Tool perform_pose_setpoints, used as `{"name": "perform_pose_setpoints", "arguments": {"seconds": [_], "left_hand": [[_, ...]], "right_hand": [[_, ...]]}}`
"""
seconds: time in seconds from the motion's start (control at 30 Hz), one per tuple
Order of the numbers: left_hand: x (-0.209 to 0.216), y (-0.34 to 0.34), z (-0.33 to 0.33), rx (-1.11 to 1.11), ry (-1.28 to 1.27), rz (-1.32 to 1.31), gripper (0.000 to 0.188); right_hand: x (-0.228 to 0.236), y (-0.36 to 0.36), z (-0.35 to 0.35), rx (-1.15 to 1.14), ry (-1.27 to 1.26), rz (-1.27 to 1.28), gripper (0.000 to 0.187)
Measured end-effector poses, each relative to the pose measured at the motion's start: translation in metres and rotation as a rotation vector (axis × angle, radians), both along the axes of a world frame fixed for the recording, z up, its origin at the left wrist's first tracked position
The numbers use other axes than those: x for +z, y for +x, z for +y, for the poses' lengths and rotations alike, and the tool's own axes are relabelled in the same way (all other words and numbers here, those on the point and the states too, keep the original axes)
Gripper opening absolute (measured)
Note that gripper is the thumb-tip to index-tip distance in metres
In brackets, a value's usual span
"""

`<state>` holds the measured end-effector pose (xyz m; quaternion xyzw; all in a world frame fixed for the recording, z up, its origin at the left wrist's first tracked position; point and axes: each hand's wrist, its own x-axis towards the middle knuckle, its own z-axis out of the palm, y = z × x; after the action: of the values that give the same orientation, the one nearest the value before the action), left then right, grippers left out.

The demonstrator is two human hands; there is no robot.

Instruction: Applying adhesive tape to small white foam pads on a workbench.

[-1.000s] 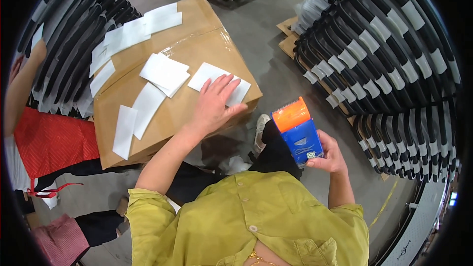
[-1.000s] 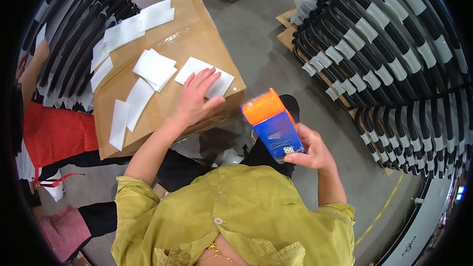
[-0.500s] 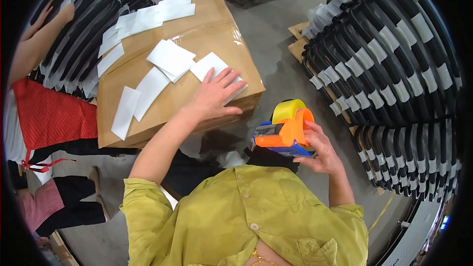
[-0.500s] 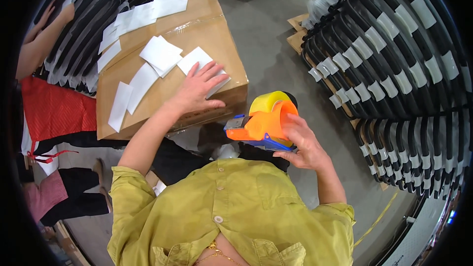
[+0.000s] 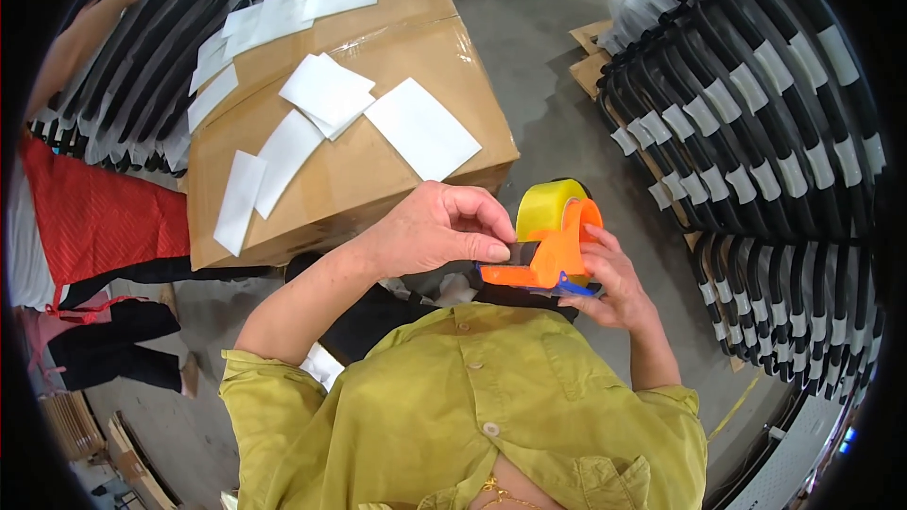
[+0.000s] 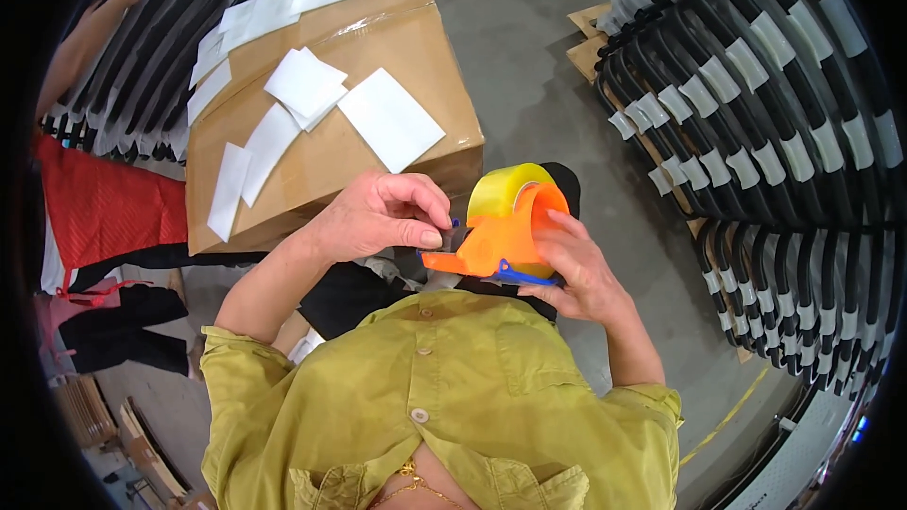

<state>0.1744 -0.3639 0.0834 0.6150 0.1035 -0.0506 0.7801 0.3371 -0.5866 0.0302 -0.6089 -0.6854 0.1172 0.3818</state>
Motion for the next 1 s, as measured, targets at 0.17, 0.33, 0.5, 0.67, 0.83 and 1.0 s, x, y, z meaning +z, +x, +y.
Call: {"name": "perform_pose_setpoints", "arguments": {"seconds": [0.17, 0.33, 0.5, 0.67, 0.83, 1.0], "left_hand": [[-0.001, -0.003, -0.003, 0.096, -0.014, 0.024, 0.010], [-0.002, -0.006, -0.003, 0.203, -0.049, 0.051, 0.015], [-0.020, 0.000, 0.003, 0.321, 0.236, 0.065, 0.017], [-0.020, 0.004, 0.008, 0.428, 0.461, 0.038, 0.018], [-0.022, 0.014, 0.040, 0.656, 0.427, 0.107, 0.021], [-0.029, 0.018, 0.073, 0.750, 0.931, 0.106, 0.017]], "right_hand": [[-0.006, -0.001, 0.001, 0.055, -0.029, 0.115, 0.051], [0.006, -0.006, -0.001, 0.055, -0.219, 0.422, 0.047], [0.018, -0.019, -0.001, -0.005, -0.405, 0.781, 0.043], [0.022, -0.032, 0.012, -0.099, -0.263, 0.877, 0.044], [0.024, -0.029, -0.004, -0.163, -0.369, 0.807, 0.043], [0.042, -0.032, 0.017, -0.198, -0.459, 0.837, 0.039]]}}
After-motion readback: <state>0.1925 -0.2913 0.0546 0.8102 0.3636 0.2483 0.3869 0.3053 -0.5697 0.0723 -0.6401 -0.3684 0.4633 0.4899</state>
